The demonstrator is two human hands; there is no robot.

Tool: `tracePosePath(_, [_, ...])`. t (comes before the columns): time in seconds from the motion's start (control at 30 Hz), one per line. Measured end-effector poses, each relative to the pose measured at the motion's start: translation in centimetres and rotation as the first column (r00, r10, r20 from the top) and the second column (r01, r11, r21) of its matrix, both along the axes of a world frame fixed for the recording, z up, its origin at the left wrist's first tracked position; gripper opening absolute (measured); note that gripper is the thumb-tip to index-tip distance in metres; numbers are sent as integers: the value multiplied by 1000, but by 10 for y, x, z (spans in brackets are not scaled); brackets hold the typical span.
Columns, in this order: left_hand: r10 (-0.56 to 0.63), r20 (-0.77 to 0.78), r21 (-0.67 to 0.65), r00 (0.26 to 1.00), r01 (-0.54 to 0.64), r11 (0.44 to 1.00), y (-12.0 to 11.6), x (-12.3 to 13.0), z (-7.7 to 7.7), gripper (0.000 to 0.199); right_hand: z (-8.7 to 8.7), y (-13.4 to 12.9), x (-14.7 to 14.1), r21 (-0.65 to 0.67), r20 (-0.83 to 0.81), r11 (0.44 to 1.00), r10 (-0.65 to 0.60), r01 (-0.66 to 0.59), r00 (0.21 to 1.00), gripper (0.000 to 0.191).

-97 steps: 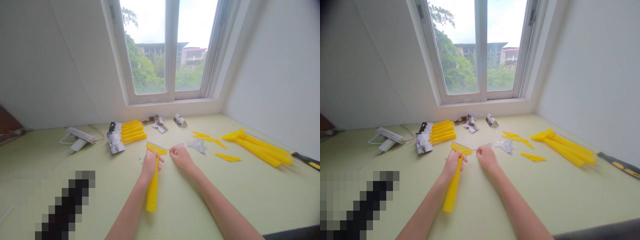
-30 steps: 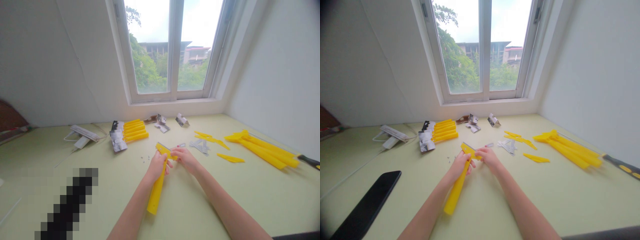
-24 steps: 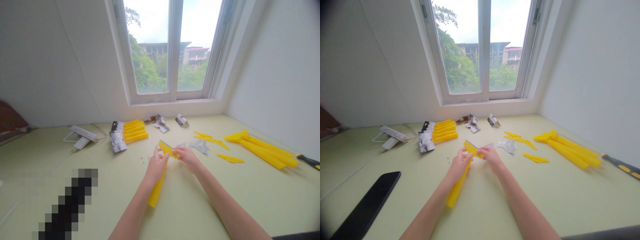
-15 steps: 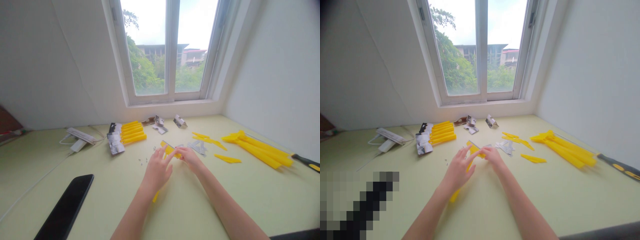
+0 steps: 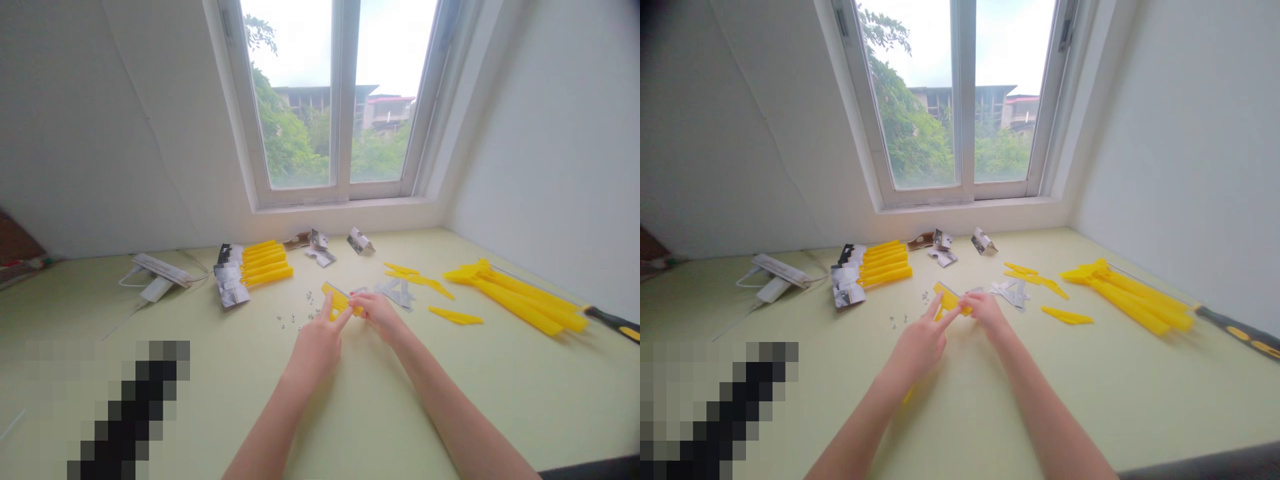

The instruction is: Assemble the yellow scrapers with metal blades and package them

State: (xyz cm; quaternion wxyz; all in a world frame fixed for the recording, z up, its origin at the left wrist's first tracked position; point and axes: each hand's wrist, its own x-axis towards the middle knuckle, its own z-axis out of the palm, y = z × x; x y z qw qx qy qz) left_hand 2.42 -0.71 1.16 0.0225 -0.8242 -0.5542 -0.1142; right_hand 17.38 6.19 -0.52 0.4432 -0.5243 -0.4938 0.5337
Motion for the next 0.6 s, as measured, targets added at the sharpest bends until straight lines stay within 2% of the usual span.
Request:
tracePosePath(0.33, [27,97,-14,995,-26,1000,-1,1,-2,71,2,-2,-1,24,-30,999,23,-23,999,14])
tracePosePath(0.6, [39,136,-11,990,-38,999,0,1,-1,72,2,-2,-1,12,-92,1000,-18,19,996,10])
